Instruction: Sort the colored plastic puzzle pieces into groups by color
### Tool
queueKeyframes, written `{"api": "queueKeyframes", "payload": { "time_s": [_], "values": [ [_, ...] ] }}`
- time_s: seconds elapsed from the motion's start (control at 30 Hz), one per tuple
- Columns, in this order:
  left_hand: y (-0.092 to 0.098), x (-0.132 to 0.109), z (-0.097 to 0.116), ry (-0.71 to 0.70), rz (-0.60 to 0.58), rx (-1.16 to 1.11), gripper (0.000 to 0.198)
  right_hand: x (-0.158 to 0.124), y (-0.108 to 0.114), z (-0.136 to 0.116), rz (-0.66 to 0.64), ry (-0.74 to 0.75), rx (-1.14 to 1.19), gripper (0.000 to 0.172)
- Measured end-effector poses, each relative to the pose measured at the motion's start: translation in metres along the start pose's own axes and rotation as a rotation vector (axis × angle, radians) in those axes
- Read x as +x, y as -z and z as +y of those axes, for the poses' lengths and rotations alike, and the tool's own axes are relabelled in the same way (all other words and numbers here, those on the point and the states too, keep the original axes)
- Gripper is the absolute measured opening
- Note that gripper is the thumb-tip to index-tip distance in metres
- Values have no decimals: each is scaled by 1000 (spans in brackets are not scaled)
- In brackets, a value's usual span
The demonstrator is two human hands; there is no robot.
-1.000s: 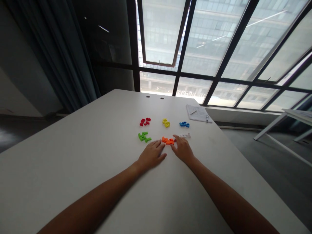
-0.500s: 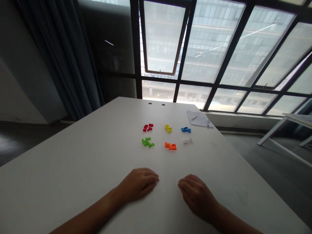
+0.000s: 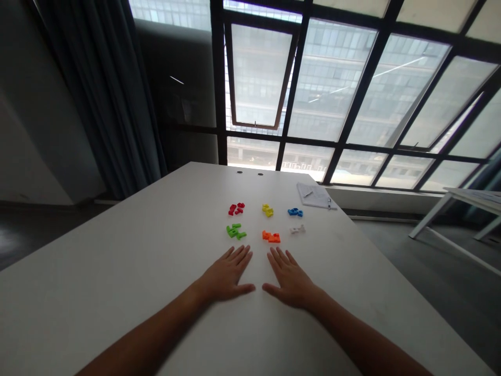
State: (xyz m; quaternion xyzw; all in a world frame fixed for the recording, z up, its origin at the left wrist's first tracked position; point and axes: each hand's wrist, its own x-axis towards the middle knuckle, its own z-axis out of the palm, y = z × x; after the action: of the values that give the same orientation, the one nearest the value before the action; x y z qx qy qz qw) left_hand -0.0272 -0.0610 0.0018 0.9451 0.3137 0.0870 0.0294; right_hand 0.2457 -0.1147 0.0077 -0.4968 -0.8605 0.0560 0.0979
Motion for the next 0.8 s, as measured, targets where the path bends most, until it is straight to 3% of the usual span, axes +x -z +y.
{"api": "queueKeyframes", "payload": {
  "time_s": [0.33,0.57,0.8],
  "values": [
    [-1,-1,1,20,-40,12,96,1,8,-2,-154,-62,31,98],
    [3,-1,2,28,-46,-21,96,0,9,-3,-154,-70,56,98],
    [-6,0,-5,9,-1,-23,95,1,9,-2,-137,-76,59,94]
  ]
}}
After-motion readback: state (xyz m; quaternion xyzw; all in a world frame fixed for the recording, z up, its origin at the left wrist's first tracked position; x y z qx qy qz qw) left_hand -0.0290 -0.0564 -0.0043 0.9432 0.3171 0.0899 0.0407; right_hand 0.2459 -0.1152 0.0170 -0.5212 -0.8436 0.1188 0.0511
